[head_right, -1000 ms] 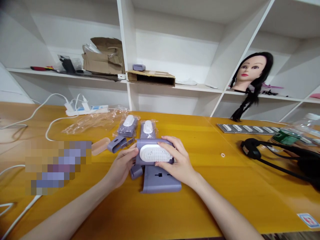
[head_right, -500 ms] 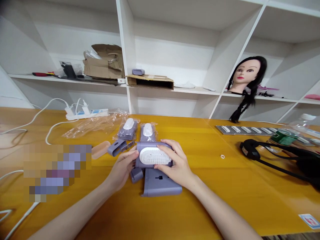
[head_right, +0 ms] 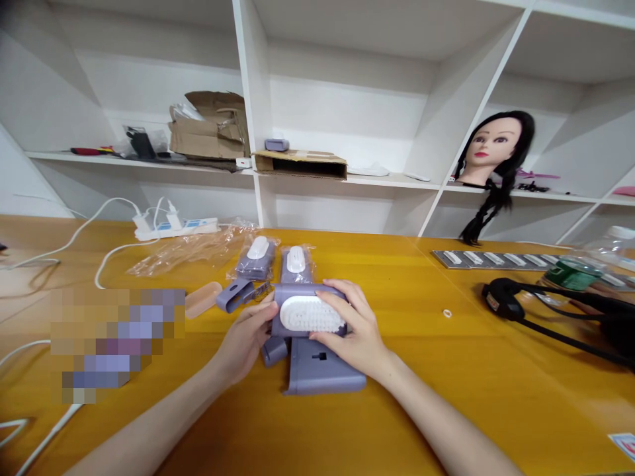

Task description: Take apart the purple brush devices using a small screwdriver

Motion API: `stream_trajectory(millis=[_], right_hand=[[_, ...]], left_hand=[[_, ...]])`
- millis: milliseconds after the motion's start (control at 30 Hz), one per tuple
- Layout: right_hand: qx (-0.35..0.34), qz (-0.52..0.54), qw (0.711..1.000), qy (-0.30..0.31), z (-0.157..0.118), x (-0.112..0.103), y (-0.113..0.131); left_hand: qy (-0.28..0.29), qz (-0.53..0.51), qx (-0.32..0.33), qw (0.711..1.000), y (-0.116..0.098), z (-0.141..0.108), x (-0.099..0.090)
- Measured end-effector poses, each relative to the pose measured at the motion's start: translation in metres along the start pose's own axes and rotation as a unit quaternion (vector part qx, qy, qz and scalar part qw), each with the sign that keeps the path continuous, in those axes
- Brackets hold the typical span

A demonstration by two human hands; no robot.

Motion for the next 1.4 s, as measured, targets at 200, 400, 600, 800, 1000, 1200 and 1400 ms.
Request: stream_trajectory(millis=[200,400,600,800,1000,1200,1400], right_hand=[[0.005,0.038,0.999,-0.014,-0.004,-0.004,-0.004],[-0.032,0.058,0.998,0.004,-0.004,-0.003,0.006],[-0.035,0.050,0.998,0.019,-0.003,0.002,0.010],[-0.014,0.054,0.998,0.037,-0.002,0.009,0.007],[0.037,0.063,0.994,0.082,0.001,0.013,-0.002],[0.048,0.034,0.991,0.117,-0.002,0.018,-0.009],[0.035,0.047,0.992,0.113,-0.004,0.022,-0.006]], left_hand=[[0.022,-0.006,-0.021,1.000,-0.004,-0.001,0.002],[0.135,0.147,-0.016,0.980,-0.011,0.005,0.009],[0.092,0.216,0.050,0.971,-0.025,0.006,0.011],[0.102,0.220,0.066,0.968,-0.026,0.003,0.016],[0.092,0.209,0.117,0.967,-0.031,-0.001,0.009],[0.105,0.162,0.088,0.977,-0.023,0.005,0.003],[0.109,0.160,0.057,0.979,-0.020,0.006,0.007]])
Point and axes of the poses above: each hand's wrist, its own z-axis towards the middle knuckle, its own x-axis out of the palm, y = z × x, the point moved 9 cm from there along z, towards the middle knuckle, and after that the axes turned 14 degrees about y, right-handed, at the moved point
